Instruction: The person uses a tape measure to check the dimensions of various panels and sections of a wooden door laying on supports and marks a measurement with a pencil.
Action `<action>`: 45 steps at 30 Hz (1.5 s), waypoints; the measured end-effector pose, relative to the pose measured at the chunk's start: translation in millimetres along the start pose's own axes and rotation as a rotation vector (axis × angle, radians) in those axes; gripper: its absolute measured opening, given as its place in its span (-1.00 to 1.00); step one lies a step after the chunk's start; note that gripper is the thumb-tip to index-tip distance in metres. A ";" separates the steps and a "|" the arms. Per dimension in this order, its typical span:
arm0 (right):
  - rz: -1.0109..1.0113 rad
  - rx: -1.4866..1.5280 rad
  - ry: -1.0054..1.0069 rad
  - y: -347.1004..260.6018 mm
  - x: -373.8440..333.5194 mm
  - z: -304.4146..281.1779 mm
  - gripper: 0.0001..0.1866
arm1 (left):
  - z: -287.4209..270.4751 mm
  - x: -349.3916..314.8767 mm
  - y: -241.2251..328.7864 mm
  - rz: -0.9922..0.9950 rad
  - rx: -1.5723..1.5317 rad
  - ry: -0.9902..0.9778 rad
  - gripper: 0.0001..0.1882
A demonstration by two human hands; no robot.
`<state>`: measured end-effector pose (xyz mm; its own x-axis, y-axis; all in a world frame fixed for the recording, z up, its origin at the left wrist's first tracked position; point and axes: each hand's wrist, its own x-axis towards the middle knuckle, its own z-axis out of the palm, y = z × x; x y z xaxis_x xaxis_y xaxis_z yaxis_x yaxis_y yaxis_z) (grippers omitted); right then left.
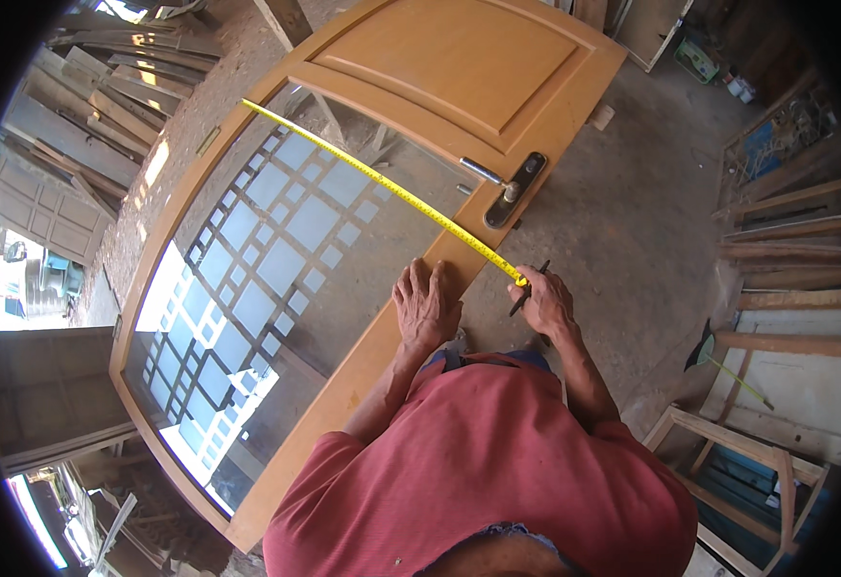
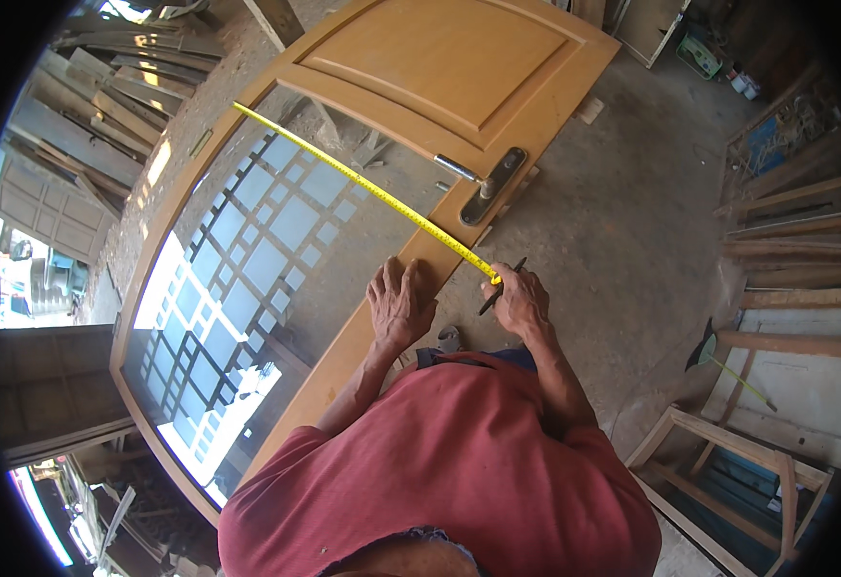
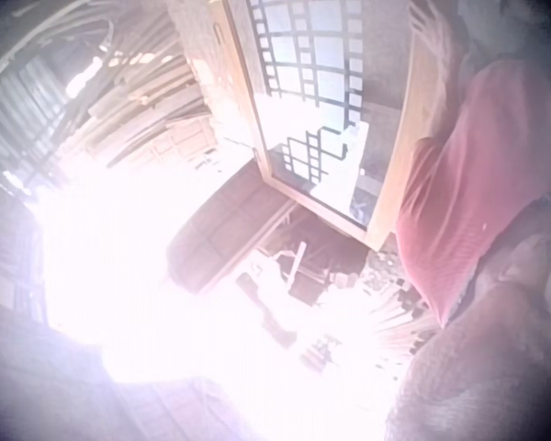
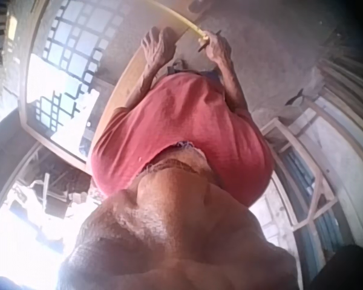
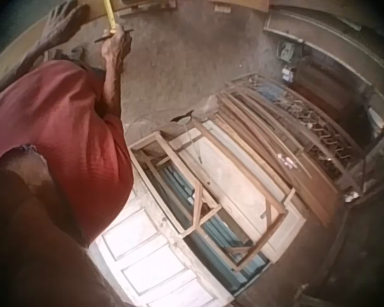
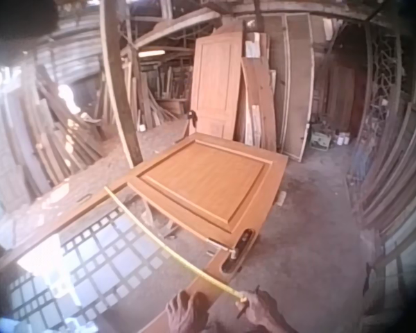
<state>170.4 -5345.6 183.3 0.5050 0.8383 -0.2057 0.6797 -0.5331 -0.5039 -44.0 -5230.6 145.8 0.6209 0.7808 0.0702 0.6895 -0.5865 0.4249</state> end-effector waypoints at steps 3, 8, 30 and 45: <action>-0.036 0.011 0.054 0.6 -0.6 1.4 -0.55 | -2.1 -0.1 1.0 0.001 -0.010 0.012 -0.05; -0.160 0.011 0.004 6.3 11.7 7.3 -0.59 | -3.9 -7.5 2.9 -0.046 -0.050 0.038 -0.07; -0.555 0.538 -0.759 9.9 59.3 25.5 -0.64 | 19.6 -145.0 38.9 -0.680 0.096 0.318 -0.01; -0.880 0.279 -1.065 -74.6 -33.4 94.8 -0.71 | 16.5 -218.2 38.6 -0.824 -1.044 1.018 -0.65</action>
<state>52.4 -5322.9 148.3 -0.7479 0.6315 -0.2047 0.3682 0.1379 -0.9195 -146.7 -5427.2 132.0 -0.5234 0.8432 -0.1229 -0.1011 0.0818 0.9915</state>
